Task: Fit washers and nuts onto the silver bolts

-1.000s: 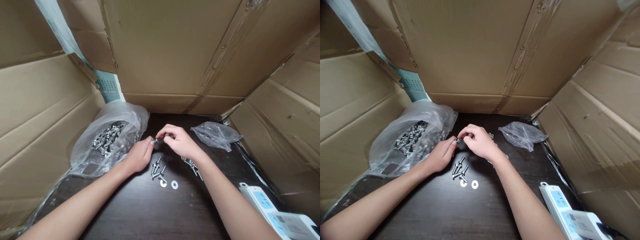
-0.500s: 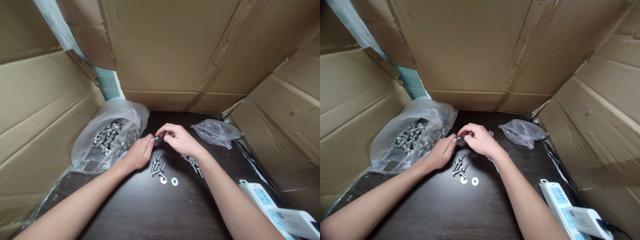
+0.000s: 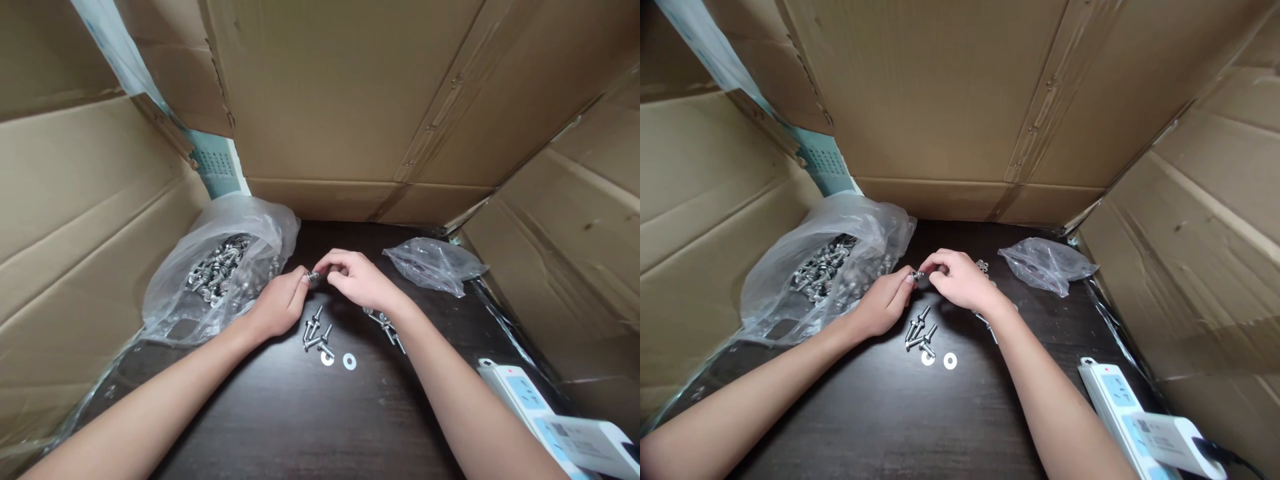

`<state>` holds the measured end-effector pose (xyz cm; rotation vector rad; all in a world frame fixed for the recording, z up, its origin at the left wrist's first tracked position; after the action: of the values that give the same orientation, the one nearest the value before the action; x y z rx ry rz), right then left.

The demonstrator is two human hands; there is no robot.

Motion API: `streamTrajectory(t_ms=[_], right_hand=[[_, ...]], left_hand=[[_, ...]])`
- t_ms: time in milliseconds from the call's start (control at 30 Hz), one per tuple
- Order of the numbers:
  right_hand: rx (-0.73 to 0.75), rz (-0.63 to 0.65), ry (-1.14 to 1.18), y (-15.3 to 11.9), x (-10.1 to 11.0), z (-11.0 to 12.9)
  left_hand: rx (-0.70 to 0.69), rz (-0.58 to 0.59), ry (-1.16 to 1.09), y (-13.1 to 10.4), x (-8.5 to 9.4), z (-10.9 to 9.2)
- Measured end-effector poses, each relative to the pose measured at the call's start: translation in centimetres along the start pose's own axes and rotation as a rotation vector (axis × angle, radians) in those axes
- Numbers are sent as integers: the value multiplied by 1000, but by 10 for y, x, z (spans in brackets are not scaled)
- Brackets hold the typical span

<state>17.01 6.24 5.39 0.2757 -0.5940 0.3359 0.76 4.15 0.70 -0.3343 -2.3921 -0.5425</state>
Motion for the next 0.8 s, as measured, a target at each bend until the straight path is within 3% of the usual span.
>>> streamTrajectory(t_ms=[367, 533, 667, 800], right_hand=[[78, -73, 296, 3, -1, 0], [-51, -246, 454, 3, -22, -19], [-84, -261, 538, -1, -41, -28], [-71, -250, 555, -3, -45, -28]], left_hand=[[-5, -26, -11, 1, 1, -1], [5, -50, -12, 1, 1, -1], [13, -66, -12, 2, 1, -1], [8, -85, 12, 2, 1, -1]])
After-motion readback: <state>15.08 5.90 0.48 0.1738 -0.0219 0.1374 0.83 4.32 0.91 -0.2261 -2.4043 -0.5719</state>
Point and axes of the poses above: each hand's wrist, its own y-axis towards the middle knuckle, its own x-axis out of the back of the hand, z = x × y, the point moved 4 cm from there along y, towards the middle knuckle, and after that the axes turned 3 degrees about -z, right-handed, at the moved point
